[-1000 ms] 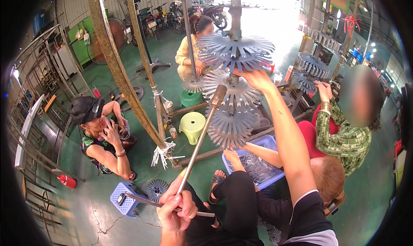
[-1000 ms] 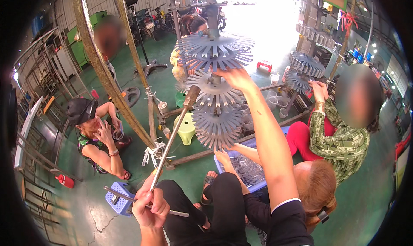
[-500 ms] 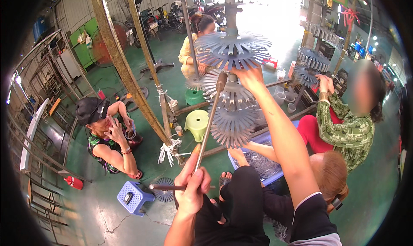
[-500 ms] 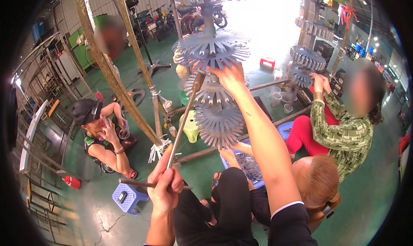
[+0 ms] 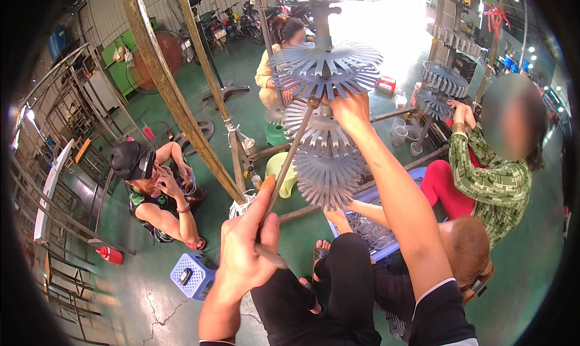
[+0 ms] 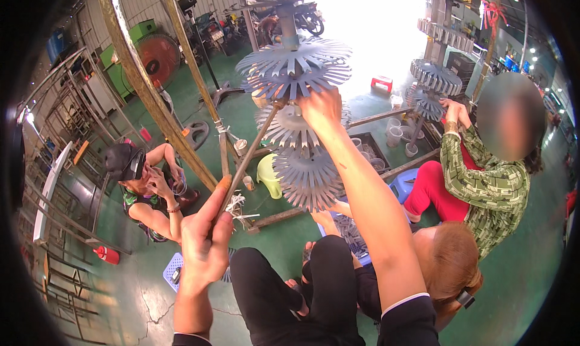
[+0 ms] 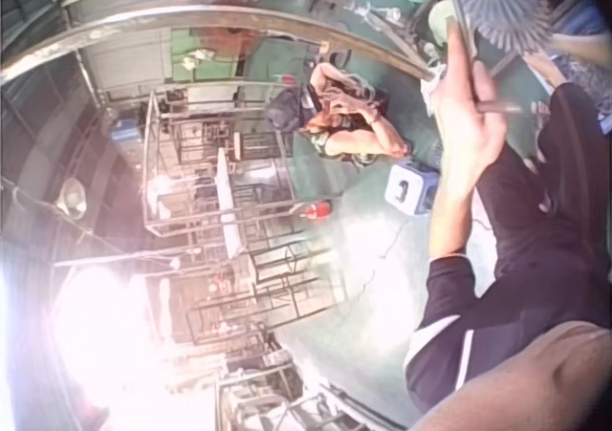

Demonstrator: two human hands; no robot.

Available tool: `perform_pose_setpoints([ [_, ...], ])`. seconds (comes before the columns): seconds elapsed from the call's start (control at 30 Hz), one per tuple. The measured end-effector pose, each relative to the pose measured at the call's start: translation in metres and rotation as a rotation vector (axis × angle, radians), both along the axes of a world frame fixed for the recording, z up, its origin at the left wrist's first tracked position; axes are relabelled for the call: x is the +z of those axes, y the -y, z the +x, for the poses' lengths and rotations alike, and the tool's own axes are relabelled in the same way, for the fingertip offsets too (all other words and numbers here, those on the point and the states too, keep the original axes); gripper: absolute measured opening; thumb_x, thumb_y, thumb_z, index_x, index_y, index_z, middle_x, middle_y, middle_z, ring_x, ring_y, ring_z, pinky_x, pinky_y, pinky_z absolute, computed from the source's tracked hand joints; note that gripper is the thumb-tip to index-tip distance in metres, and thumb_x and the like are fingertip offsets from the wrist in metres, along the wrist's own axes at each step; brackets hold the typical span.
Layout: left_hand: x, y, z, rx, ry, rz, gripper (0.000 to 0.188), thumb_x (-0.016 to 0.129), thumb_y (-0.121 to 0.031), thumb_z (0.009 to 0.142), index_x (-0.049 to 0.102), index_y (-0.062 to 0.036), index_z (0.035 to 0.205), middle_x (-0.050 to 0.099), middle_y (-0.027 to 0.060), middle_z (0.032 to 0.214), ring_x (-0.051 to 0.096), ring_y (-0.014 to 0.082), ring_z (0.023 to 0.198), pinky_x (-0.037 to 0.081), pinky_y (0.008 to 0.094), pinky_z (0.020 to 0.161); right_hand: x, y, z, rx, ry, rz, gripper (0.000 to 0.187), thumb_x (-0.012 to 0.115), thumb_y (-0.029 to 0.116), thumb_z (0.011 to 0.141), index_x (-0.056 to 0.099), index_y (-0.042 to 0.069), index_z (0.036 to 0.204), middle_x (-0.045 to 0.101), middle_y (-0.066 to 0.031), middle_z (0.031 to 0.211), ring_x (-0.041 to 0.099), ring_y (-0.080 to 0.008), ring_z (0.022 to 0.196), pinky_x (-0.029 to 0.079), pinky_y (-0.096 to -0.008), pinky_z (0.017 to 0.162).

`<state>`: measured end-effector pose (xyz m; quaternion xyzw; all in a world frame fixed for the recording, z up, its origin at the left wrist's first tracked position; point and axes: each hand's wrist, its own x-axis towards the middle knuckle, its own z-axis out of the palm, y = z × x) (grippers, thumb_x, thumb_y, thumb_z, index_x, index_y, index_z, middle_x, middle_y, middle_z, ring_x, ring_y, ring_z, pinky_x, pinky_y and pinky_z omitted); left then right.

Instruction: The person sits on a low stool and uses a metal rod to insert and secure small metal pieces into a rotating, star-shaped metal assembly. They repeatedly pick up pieces from a nearby basket and attach them to the assembly while other workers perform similar tasks nearby.

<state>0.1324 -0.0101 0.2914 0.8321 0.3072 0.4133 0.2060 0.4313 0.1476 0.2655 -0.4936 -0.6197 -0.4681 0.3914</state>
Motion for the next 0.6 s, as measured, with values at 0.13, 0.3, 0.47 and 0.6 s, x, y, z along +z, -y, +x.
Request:
perform_pose_setpoints([
  [0.13, 0.025, -0.002, 0.002, 0.006, -0.14, 0.235, 0.05, 0.051, 0.006, 0.076, 0.047, 0.0076, 0.126, 0.05, 0.0122, 0.056, 0.052, 0.0224, 0.044, 0.043, 0.031, 0.048, 0.0, -0.001, 0.007, 0.059, 0.004, -0.013, 0.014, 0.069, 0.014, 0.067, 0.067, 0.004, 0.077, 0.065, -0.0088, 0.083, 0.062, -0.0266, 0.083, 0.05, -0.0383, 0.07],
  [0.3, 0.008, -0.003, 0.007, 0.001, 0.184, -0.118, 0.035, 0.044, -0.005, 0.092, 0.049, 0.0068, 0.125, 0.044, 0.0009, 0.055, 0.04, 0.007, 0.045, 0.033, 0.0241, 0.042, -0.003, -0.02, 0.024, 0.149, 0.122, -0.042, 0.018, 0.069, 0.017, 0.069, 0.066, 0.005, 0.081, 0.063, -0.0096, 0.09, 0.061, -0.0276, 0.087, 0.049, -0.0398, 0.076],
  [0.47, 0.017, 0.005, 0.015, -0.152, 0.748, -0.871, 0.038, 0.039, -0.013, 0.095, 0.045, 0.0048, 0.129, 0.031, -0.0051, 0.057, 0.027, 0.0037, 0.045, 0.021, 0.0195, 0.04, 0.005, -0.023, 0.018, 0.22, -0.06, -0.142, 0.025, 0.065, 0.015, 0.073, 0.064, 0.005, 0.096, 0.062, -0.0132, 0.092, 0.06, -0.032, 0.086, 0.048, -0.0433, 0.078],
  [0.6, 0.004, 0.014, 0.028, -0.414, 1.221, -1.276, 0.039, 0.041, -0.016, 0.094, 0.043, 0.0001, 0.13, 0.032, -0.0036, 0.06, 0.026, 0.0057, 0.044, 0.021, 0.0195, 0.04, -0.003, -0.029, 0.024, 0.184, -0.048, -0.131, 0.021, 0.06, 0.01, 0.074, 0.063, 0.003, 0.095, 0.062, -0.0153, 0.09, 0.059, -0.0343, 0.086, 0.047, -0.0441, 0.077],
])
